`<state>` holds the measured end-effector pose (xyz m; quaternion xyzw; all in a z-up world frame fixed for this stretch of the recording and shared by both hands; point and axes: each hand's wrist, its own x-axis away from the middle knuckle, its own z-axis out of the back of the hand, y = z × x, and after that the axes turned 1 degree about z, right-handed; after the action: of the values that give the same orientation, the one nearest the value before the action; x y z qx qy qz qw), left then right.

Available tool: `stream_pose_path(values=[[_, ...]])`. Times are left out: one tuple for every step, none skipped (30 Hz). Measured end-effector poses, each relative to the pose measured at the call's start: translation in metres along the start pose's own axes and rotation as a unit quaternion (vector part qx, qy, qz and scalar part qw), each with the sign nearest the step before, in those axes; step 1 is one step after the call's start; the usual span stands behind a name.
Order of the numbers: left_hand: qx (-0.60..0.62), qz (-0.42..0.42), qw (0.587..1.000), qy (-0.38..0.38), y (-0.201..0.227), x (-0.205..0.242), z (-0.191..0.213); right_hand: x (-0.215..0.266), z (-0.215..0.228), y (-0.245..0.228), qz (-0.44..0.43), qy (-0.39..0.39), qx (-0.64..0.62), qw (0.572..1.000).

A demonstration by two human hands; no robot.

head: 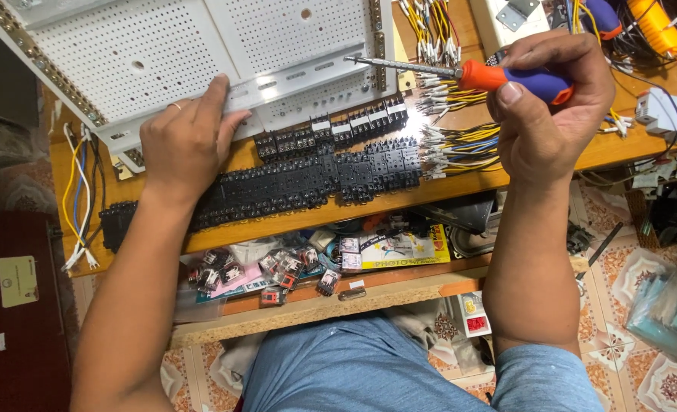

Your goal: The person uses a screwdriver to tighten screws on a white perforated electrical board. They repeatedly pick up small black plastic components from a pile on the table and insert them into the board, securing them with the screwdriver.

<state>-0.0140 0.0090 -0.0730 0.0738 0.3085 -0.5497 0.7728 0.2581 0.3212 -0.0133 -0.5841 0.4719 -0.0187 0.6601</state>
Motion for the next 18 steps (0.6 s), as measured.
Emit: stream_pose_path(values=[[-0.014, 0.0, 1.0, 0.009, -0.002, 0.003, -0.003, 0.0, 0.0, 0.0, 0.0, 0.0, 0.001, 1.0], [-0.013, 0.0, 1.0, 0.008, -0.001, 0.001, -0.003, 0.001, 0.0, 0.001, -0.002, 0.001, 0.001, 1.0], [-0.014, -0.006, 1.0, 0.015, 0.0, 0.0, -0.003, 0.001, -0.001, 0.001, 0.0, 0.0, 0.009, 1.0], [-0.015, -0.011, 1.0, 0.023, 0.0, -0.002, -0.002, 0.001, -0.001, 0.001, 0.001, 0.0, 0.017, 1.0], [-0.016, -0.01, 1.0, 0.022, 0.002, -0.004, -0.001, 0.001, -0.002, 0.001, 0.001, -0.001, 0.017, 1.0], [-0.018, -0.016, 1.0, 0.02, 0.003, -0.007, -0.001, 0.001, -0.002, 0.001, 0.004, -0.001, 0.024, 1.0], [-0.021, -0.022, 0.999, 0.018, 0.004, -0.009, 0.0, 0.001, -0.002, 0.002, 0.007, -0.002, 0.032, 0.999], [-0.021, -0.021, 0.999, 0.018, 0.003, -0.009, -0.002, 0.001, -0.003, 0.002, 0.008, -0.003, 0.032, 0.999], [-0.018, -0.021, 0.999, 0.016, 0.003, -0.009, -0.005, 0.001, -0.003, 0.002, 0.005, -0.002, 0.033, 0.999], [-0.014, -0.021, 1.0, 0.014, 0.002, -0.009, -0.007, 0.001, -0.004, 0.002, 0.002, 0.0, 0.035, 0.999], [-0.015, -0.021, 1.0, 0.014, 0.001, -0.006, -0.01, 0.001, -0.003, 0.003, 0.003, 0.0, 0.035, 0.999], [-0.018, -0.021, 0.999, 0.016, 0.001, -0.004, -0.013, 0.001, -0.003, 0.004, 0.008, 0.001, 0.041, 0.999], [-0.021, -0.021, 0.999, 0.017, 0.0, -0.002, -0.016, 0.002, -0.003, 0.005, 0.012, 0.003, 0.047, 0.999], [-0.02, -0.021, 0.999, 0.017, 0.001, -0.003, -0.016, 0.002, -0.003, 0.005, 0.012, 0.003, 0.047, 0.999], [-0.028, -0.021, 0.999, 0.023, 0.001, -0.004, -0.015, 0.002, -0.002, 0.006, 0.018, 0.001, 0.056, 0.998], [-0.035, -0.022, 0.999, 0.029, 0.002, -0.004, -0.014, 0.002, -0.002, 0.006, 0.024, -0.001, 0.065, 0.998], [-0.036, -0.021, 0.999, 0.029, 0.002, -0.003, -0.015, 0.002, -0.002, 0.006, 0.024, -0.002, 0.064, 0.998], [-0.037, -0.021, 0.999, 0.028, 0.002, -0.002, -0.017, 0.003, -0.003, 0.006, 0.028, -0.004, 0.07, 0.997]])
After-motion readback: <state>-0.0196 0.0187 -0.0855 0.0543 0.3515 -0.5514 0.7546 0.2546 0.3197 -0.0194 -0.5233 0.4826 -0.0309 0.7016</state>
